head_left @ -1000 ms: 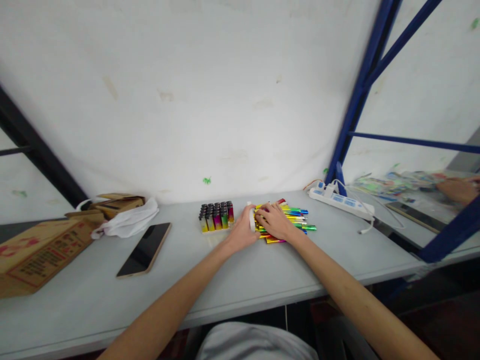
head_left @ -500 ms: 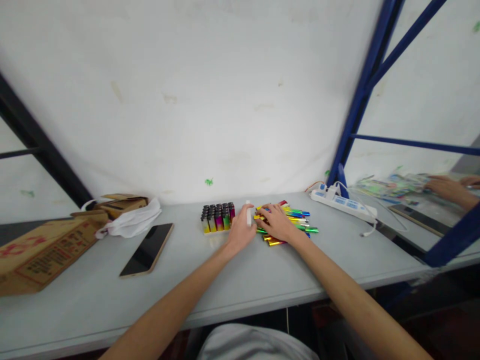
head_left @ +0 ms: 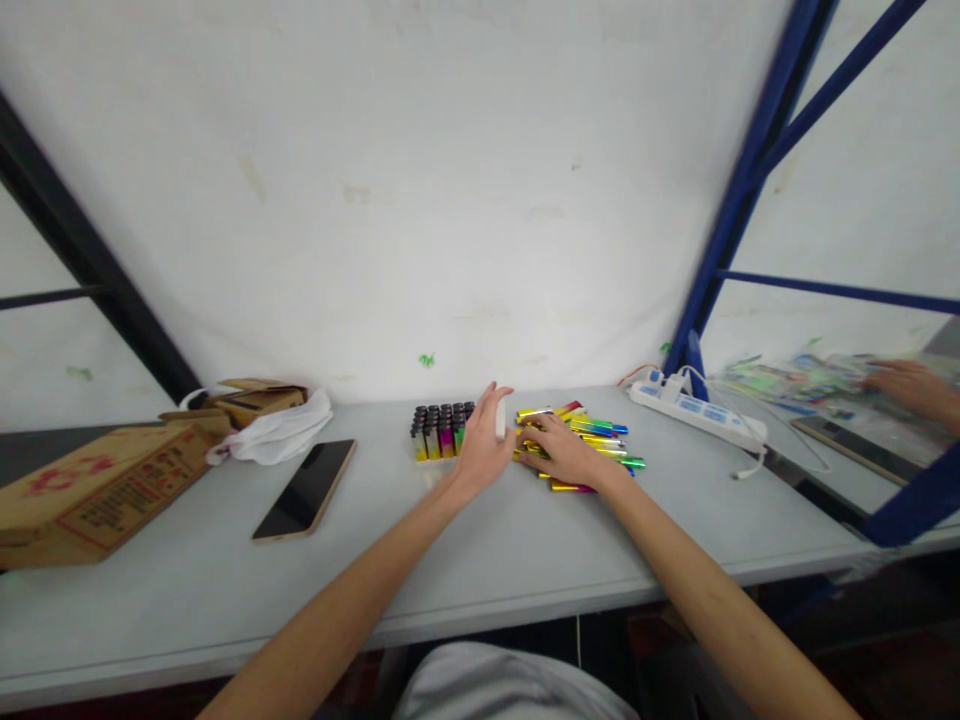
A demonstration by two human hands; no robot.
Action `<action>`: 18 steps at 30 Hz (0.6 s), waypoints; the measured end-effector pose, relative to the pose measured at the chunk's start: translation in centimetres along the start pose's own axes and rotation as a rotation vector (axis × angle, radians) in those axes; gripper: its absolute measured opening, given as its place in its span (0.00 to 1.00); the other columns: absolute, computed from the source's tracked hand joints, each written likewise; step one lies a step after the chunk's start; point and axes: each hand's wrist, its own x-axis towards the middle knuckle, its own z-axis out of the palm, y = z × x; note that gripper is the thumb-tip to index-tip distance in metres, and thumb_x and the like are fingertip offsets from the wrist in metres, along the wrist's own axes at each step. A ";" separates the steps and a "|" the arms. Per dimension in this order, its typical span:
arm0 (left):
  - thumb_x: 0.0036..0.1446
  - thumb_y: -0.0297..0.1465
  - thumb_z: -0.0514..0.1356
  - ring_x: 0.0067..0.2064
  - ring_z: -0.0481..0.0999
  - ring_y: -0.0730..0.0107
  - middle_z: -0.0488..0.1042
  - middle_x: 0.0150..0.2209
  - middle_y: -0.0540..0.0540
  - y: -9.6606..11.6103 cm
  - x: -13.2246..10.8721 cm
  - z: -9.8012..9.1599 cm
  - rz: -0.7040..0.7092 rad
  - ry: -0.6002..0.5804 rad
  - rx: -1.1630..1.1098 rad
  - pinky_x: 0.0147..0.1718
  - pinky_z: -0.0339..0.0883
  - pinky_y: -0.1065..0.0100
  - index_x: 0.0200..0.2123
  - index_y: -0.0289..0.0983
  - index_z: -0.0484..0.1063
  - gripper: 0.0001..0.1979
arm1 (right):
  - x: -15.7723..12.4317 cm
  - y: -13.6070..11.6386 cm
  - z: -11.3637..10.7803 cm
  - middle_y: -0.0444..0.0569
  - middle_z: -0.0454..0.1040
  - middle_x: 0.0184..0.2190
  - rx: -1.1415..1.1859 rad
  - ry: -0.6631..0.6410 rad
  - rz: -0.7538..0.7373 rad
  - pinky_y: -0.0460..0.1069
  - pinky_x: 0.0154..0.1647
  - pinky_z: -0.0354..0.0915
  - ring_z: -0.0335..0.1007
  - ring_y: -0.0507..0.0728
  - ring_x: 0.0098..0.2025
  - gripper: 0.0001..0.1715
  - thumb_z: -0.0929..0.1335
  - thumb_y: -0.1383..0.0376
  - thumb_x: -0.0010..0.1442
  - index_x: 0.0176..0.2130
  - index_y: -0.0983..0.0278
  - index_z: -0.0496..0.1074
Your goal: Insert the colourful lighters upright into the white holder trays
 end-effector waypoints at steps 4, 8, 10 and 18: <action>0.59 0.25 0.56 0.63 0.69 0.58 0.71 0.59 0.42 1.9 1.8 -5.8 0.024 0.175 0.105 0.66 0.59 0.57 0.57 0.40 0.70 0.22 | 0.4 -0.2 -1.3 0.58 0.70 0.58 0.133 -0.022 0.026 0.58 0.63 0.61 0.65 0.62 0.61 0.19 0.70 0.64 0.66 0.56 0.63 0.71; 0.60 0.33 0.59 0.54 0.74 0.57 0.75 0.50 0.45 -0.9 1.9 -12.5 -0.054 0.320 0.224 0.58 0.66 0.58 0.52 0.40 0.74 0.17 | 3.0 -1.4 -2.0 0.57 0.70 0.59 0.186 0.006 0.026 0.58 0.64 0.60 0.63 0.61 0.63 0.23 0.67 0.62 0.68 0.61 0.62 0.67; 0.60 0.35 0.60 0.47 0.76 0.61 0.77 0.45 0.49 -3.9 1.6 -15.0 -0.186 0.333 0.248 0.52 0.69 0.62 0.52 0.40 0.73 0.17 | 5.3 -2.8 -1.9 0.58 0.69 0.59 0.181 0.036 0.004 0.58 0.65 0.59 0.63 0.61 0.63 0.25 0.64 0.56 0.71 0.63 0.62 0.65; 0.59 0.35 0.64 0.38 0.73 0.63 0.71 0.31 0.52 -13.2 1.3 -15.9 -0.571 0.154 0.447 0.43 0.67 0.65 0.53 0.33 0.68 0.21 | 13.7 -8.8 1.6 0.62 0.72 0.57 -0.069 -0.116 -0.040 0.61 0.59 0.62 0.70 0.68 0.57 0.52 0.61 0.33 0.62 0.71 0.59 0.55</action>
